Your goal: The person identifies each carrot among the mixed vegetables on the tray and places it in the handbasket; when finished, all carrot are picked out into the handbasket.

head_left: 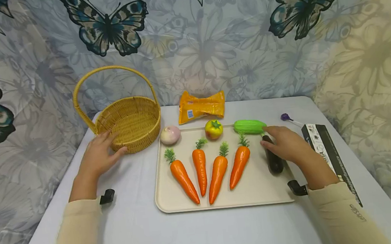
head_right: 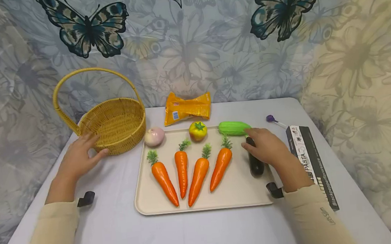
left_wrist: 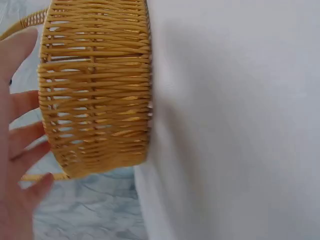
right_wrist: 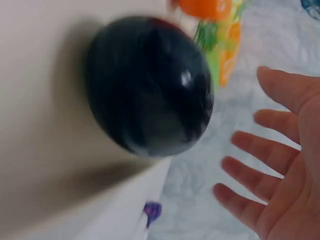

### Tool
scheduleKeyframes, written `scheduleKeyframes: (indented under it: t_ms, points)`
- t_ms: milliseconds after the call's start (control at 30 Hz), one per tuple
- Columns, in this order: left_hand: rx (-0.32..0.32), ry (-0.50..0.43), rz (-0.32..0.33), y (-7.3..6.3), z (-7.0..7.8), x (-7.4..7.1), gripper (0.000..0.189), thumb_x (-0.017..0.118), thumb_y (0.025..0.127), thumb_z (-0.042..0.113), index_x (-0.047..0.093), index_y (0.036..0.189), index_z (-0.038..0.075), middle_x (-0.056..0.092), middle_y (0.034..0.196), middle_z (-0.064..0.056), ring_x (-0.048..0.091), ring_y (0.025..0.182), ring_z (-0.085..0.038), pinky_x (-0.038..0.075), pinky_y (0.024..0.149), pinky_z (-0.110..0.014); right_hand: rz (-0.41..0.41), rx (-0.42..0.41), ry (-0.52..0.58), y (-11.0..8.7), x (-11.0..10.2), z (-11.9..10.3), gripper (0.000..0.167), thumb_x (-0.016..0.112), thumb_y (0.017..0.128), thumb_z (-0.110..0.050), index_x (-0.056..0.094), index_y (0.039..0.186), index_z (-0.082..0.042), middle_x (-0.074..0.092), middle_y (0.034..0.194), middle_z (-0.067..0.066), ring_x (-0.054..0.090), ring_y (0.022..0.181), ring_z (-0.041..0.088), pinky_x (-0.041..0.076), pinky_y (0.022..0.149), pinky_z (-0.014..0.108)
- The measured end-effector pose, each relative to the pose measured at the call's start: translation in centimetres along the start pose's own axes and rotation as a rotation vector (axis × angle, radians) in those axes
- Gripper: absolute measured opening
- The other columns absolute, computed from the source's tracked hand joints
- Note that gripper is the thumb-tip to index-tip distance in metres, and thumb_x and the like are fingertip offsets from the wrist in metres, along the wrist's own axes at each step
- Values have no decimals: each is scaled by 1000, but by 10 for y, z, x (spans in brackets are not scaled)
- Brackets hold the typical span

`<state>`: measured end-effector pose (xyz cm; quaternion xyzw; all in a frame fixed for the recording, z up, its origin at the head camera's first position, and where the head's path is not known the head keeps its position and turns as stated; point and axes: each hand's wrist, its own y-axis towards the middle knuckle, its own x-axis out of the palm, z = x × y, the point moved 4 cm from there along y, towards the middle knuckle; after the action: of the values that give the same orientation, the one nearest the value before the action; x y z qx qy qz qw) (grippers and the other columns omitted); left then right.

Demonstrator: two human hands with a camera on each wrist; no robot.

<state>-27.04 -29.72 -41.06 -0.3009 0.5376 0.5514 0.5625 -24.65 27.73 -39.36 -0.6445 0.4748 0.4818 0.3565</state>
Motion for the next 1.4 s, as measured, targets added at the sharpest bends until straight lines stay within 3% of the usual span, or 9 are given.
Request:
scheduleKeyframes:
  t_ms: [133, 233, 333, 467, 767, 933, 1067, 1233, 1400]
  points:
    - [-90, -59, 166, -7, -5, 1, 57, 60, 94, 46, 61, 128, 1, 49, 127, -24, 44, 115, -44, 41, 88, -63, 15, -29, -11, 0, 7, -18, 53, 59, 98, -32, 51, 138, 1, 53, 133, 28, 46, 124, 46, 35, 103, 61]
    - [-173, -115, 232, -9, -10, 3, 56, 59, 95, 47, 61, 126, 1, 46, 116, -21, 46, 100, -39, 44, 72, -57, -2, -31, -18, -1, 13, -30, 49, 60, 97, -31, 55, 135, -1, 62, 122, 23, 56, 112, 42, 43, 95, 59]
    - [-268, -159, 200, -9, -20, 5, 66, 52, 94, 57, 55, 134, 4, 44, 116, -22, 47, 97, -40, 42, 73, -58, -34, -29, -6, -2, 21, -39, 47, 61, 96, -31, 57, 133, -3, 68, 108, 16, 63, 98, 35, 50, 85, 55]
    - [-360, -205, 69, -10, -34, 11, 81, 42, 92, 70, 42, 143, 7, 39, 135, -29, 43, 116, -51, 37, 88, -68, -53, -63, 20, -5, 31, -46, 48, 64, 95, -30, 56, 137, -8, 68, 98, 9, 63, 86, 27, 52, 76, 48]
    - [-410, -546, 73, -9, -42, 26, 78, 58, 87, 65, 35, 138, 10, 17, 158, -21, 20, 139, -49, 26, 104, -69, -179, -15, 28, 0, 46, -53, 70, 58, 93, -55, 41, 148, -15, 63, 96, 7, 59, 84, 23, 50, 75, 46]
    - [-457, -745, 129, -14, -35, 39, 70, 70, 84, 55, 38, 125, 8, 24, 156, -14, 25, 141, -37, 34, 106, -57, -209, 66, 28, 3, 57, -65, 83, 52, 89, -68, 36, 151, -14, 59, 123, 25, 56, 110, 44, 45, 90, 62]
    - [-457, -864, 222, -15, -30, 44, 63, 78, 82, 42, 39, 116, 6, 35, 147, -14, 34, 138, -31, 42, 103, -47, -185, 105, 35, 9, 63, -72, 75, 52, 92, -63, 40, 149, -15, 56, 127, 27, 51, 116, 47, 43, 92, 63]
    - [-456, -973, 315, -16, -29, 48, 57, 81, 81, 28, 42, 116, 5, 26, 155, -8, 32, 140, -28, 44, 103, -35, -180, 99, 100, 16, 62, -75, 67, 60, 94, -50, 42, 147, -14, 65, 106, 20, 61, 92, 34, 51, 79, 51]
    - [-433, -983, 370, -18, -28, 51, 51, 82, 81, 21, 45, 113, 5, 25, 157, -5, 28, 142, -25, 41, 106, -39, -187, 140, 409, 13, 70, -66, 70, 67, 91, -29, 33, 152, -21, 62, 105, 16, 59, 68, 18, 51, 60, 32]
